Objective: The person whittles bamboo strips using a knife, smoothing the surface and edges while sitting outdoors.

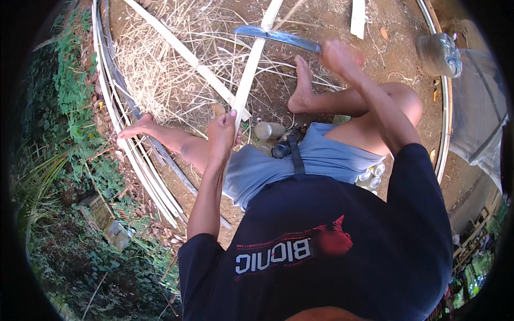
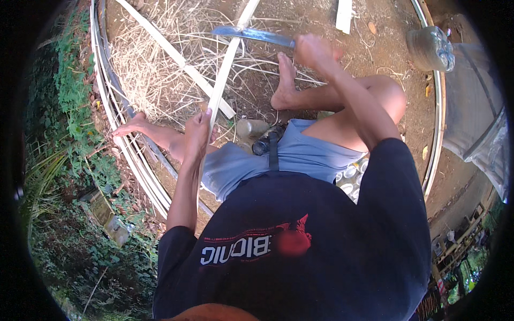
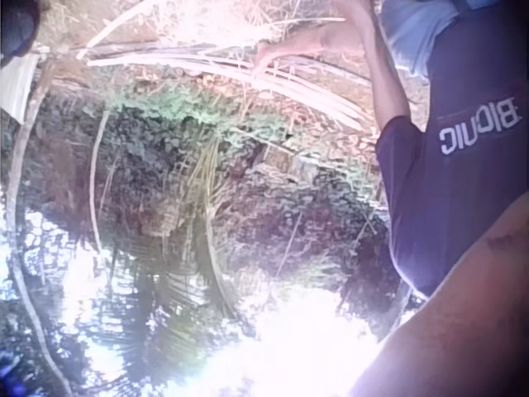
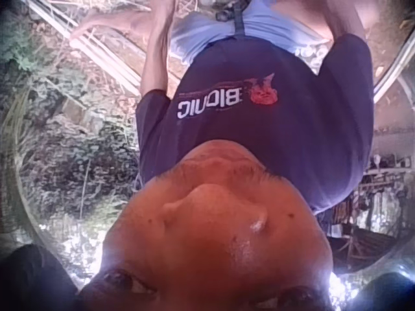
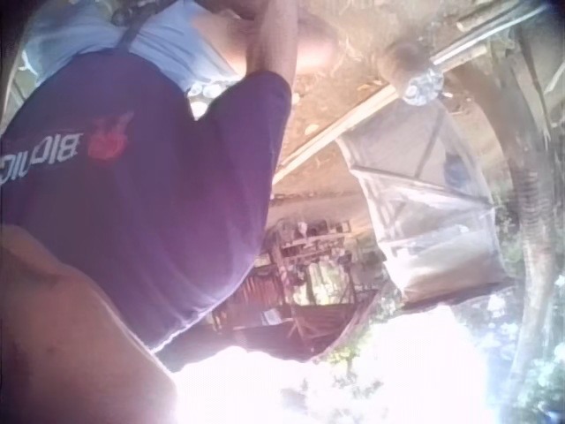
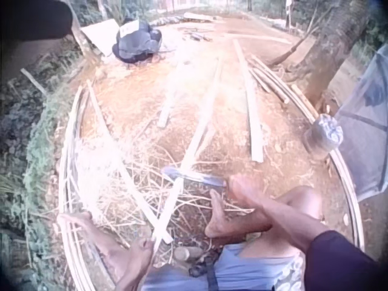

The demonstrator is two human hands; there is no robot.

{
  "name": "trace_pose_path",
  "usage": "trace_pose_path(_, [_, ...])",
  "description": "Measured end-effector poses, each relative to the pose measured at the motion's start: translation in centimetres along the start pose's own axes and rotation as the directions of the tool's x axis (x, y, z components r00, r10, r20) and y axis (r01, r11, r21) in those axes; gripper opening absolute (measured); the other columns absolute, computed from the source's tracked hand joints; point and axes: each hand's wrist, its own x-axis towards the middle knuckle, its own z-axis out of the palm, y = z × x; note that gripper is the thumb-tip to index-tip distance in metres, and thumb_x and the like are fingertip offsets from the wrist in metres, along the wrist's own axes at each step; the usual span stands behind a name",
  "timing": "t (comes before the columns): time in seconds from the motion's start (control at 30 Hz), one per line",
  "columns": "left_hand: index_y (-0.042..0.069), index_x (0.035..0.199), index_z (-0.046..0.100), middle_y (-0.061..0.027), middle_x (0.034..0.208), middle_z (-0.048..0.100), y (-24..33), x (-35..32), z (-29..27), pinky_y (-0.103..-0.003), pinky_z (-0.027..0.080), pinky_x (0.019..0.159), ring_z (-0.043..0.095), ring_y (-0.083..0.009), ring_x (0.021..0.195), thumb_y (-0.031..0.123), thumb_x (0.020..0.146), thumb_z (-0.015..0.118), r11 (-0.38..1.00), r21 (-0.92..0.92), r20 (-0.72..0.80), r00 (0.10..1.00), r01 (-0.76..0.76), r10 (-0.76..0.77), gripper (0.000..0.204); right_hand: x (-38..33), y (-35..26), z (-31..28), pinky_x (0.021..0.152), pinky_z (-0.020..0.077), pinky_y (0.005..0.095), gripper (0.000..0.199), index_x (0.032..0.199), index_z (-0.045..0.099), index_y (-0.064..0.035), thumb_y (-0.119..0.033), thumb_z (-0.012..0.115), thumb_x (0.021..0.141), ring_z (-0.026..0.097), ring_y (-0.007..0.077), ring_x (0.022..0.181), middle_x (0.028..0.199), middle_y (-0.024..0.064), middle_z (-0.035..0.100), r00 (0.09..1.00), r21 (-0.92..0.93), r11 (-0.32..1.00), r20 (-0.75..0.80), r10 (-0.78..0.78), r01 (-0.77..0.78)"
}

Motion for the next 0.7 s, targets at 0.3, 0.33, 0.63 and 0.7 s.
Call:
trace_pose_path(0.3, [-0.001,0.083,0.063,-0.0043,0.051,0.054,-2.4,-2.1,-0.8,-0.026,0.034,0.035,0.045,-0.0097,0.035,0.032,0.098,0.054,0.996,0.077,-0.075,0.997,0.039,-0.033,0.038,-2.4,-0.9,3.5,0.056,0.0517,0.0485,0.028,0.100,0.067,-0.0047,-0.026,0.061,0.082,0.066,0.0377,0.061,0.077,0.0213,0.067,0.991,-0.055,0.990,-0.033,-0.130,0.128])
trace_pose_path(0.33, [-0.001,0.083,0.062,-0.0044,0.051,0.053,-1.6,-2.0,-0.9,-0.026,0.034,0.034,0.045,-0.0098,0.035,0.032,0.099,0.054,0.995,0.093,-0.087,0.996,0.028,-0.020,0.038,-1.3,-0.3,3.2,0.055,0.0517,0.0480,0.026,0.092,0.069,-0.0036,-0.026,0.062,0.082,0.065,0.0384,0.060,0.076,0.0222,0.067,0.995,0.004,0.995,-0.036,-0.095,0.095])
trace_pose_path(0.63, [0.001,0.085,0.061,-0.0010,0.055,0.051,-2.9,-6.2,-3.4,-0.023,0.035,0.037,0.044,-0.0074,0.041,0.035,0.098,0.055,0.990,0.100,-0.089,0.992,0.103,-0.095,0.037,3.6,4.2,1.6,0.061,0.0515,0.0469,0.028,0.095,0.071,-0.0019,-0.024,0.061,0.082,0.069,0.0348,0.070,0.075,0.0222,0.068,1.000,0.016,1.000,0.023,0.021,-0.021])
trace_pose_path(0.7, [0.003,0.087,0.060,-0.0001,0.055,0.050,-3.2,-5.4,-3.9,-0.022,0.034,0.036,0.043,-0.0076,0.040,0.038,0.098,0.055,0.990,0.080,-0.092,0.989,0.120,-0.113,0.037,3.1,2.4,2.5,0.061,0.0504,0.0460,0.029,0.091,0.070,0.0007,-0.025,0.062,0.081,0.068,0.0353,0.068,0.074,0.0230,0.067,0.986,0.167,0.981,0.150,0.074,-0.100])
